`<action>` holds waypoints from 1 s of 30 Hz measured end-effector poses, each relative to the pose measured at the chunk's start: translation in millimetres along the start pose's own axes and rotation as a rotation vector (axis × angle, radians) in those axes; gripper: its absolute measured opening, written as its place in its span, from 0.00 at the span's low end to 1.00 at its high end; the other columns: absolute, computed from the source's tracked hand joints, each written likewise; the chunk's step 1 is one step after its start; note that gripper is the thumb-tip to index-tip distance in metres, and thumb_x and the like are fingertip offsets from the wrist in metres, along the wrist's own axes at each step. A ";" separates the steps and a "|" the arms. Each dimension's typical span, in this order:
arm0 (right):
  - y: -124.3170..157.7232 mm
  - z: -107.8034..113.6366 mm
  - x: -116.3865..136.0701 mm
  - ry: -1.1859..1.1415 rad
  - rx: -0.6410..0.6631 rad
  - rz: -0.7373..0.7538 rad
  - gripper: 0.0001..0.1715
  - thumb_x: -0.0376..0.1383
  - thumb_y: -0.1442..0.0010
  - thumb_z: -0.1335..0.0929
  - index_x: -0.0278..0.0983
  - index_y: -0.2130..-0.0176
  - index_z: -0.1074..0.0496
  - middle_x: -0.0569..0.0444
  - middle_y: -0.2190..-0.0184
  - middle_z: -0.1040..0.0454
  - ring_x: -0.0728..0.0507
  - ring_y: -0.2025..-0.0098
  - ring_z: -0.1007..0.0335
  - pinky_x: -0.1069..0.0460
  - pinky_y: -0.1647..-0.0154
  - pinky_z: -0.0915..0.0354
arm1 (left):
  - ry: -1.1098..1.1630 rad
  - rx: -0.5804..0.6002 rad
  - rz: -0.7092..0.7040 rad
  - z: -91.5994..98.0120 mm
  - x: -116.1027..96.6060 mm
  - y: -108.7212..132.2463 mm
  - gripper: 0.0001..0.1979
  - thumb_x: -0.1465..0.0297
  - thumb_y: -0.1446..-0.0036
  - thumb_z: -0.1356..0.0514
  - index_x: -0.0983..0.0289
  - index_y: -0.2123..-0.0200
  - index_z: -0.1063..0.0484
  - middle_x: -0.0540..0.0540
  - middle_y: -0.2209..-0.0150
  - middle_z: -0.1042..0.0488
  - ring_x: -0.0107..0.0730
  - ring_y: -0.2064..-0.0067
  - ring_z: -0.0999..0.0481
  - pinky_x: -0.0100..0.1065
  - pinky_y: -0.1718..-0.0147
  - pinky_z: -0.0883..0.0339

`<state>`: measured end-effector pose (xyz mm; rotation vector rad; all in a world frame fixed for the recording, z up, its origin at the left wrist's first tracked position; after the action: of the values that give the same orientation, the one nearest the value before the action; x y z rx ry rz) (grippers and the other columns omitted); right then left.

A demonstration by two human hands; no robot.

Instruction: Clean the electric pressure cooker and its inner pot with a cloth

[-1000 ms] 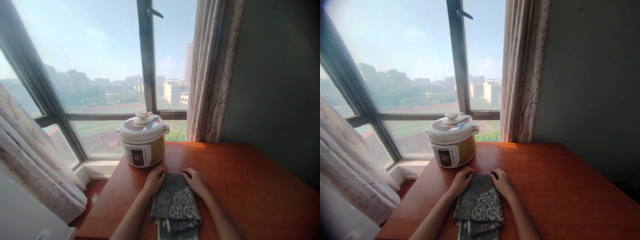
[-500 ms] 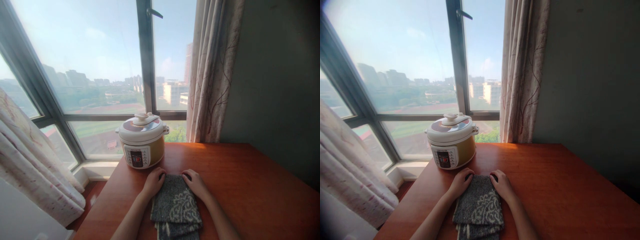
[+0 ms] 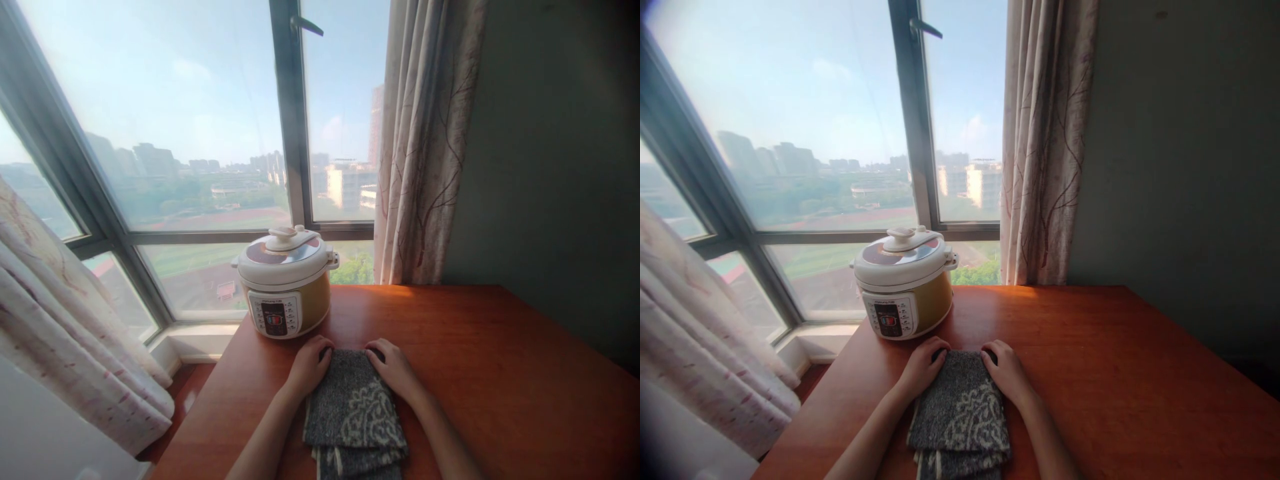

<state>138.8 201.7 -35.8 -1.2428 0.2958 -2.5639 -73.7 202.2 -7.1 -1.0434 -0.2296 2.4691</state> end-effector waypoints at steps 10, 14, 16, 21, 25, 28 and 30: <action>1.7 2.2 2.3 -0.027 -0.008 -0.018 0.15 0.40 0.38 0.35 0.37 0.61 0.21 0.46 0.60 0.21 0.39 0.56 0.26 0.47 0.51 0.33 | -0.010 0.019 -0.007 -1.4 -1.6 0.5 0.11 0.72 0.38 0.47 0.62 0.62 0.24 0.57 0.61 0.23 0.39 0.57 0.24 0.37 0.55 0.32; 1.0 4.1 1.0 -0.065 -0.027 -0.042 0.16 0.41 0.38 0.36 0.37 0.60 0.21 0.46 0.59 0.20 0.39 0.54 0.25 0.46 0.50 0.33 | 0.028 -0.073 -0.016 6.9 -7.3 0.2 0.11 0.73 0.41 0.47 0.61 0.61 0.24 0.57 0.60 0.23 0.40 0.56 0.24 0.38 0.54 0.31; -3.8 6.5 -0.9 -0.084 -0.051 -0.066 0.17 0.41 0.39 0.36 0.36 0.60 0.21 0.44 0.59 0.20 0.37 0.54 0.24 0.44 0.49 0.32 | 0.103 -0.190 -0.011 23.6 -14.4 0.4 0.11 0.72 0.41 0.47 0.61 0.61 0.24 0.57 0.60 0.22 0.40 0.56 0.24 0.38 0.56 0.30; -41.0 16.9 7.7 -0.167 -0.086 -0.095 0.14 0.39 0.44 0.33 0.36 0.62 0.20 0.44 0.61 0.19 0.36 0.56 0.24 0.42 0.50 0.32 | 0.307 -0.591 0.003 109.3 -36.9 1.3 0.09 0.68 0.40 0.44 0.61 0.61 0.24 0.57 0.61 0.21 0.42 0.58 0.22 0.40 0.59 0.28; -94.2 30.1 34.3 -0.317 -0.081 -0.103 0.17 0.40 0.42 0.32 0.35 0.56 0.22 0.47 0.63 0.20 0.40 0.60 0.24 0.45 0.55 0.31 | 0.311 -1.069 -0.029 202.3 -28.3 -2.3 0.08 0.71 0.44 0.43 0.64 0.63 0.24 0.53 0.66 0.23 0.36 0.62 0.24 0.37 0.60 0.30; -134.8 37.9 57.0 -0.449 -0.067 -0.137 0.20 0.44 0.37 0.34 0.35 0.50 0.26 0.51 0.67 0.21 0.45 0.68 0.26 0.51 0.65 0.31 | 0.326 -1.256 0.053 248.6 12.1 -16.9 0.10 0.73 0.48 0.44 0.65 0.63 0.26 0.52 0.65 0.25 0.33 0.63 0.26 0.34 0.62 0.32; -157.4 39.2 69.2 -0.524 -0.060 -0.170 0.21 0.45 0.35 0.35 0.36 0.49 0.28 0.52 0.68 0.22 0.48 0.69 0.27 0.53 0.67 0.32 | 0.379 -1.261 0.189 262.7 48.5 -30.9 0.12 0.73 0.50 0.44 0.65 0.61 0.28 0.52 0.63 0.26 0.31 0.62 0.28 0.32 0.62 0.33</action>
<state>104.0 324.3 86.1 -1.9697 0.1588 -2.2539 -280.4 257.3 155.8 -2.0042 -1.7445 2.0559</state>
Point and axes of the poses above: each hand's wrist, its own y-axis away from the middle knuckle, its own z-axis out of the back of the hand, x = y × z, the point moved 7 cm from there along -y, towards the middle knuckle
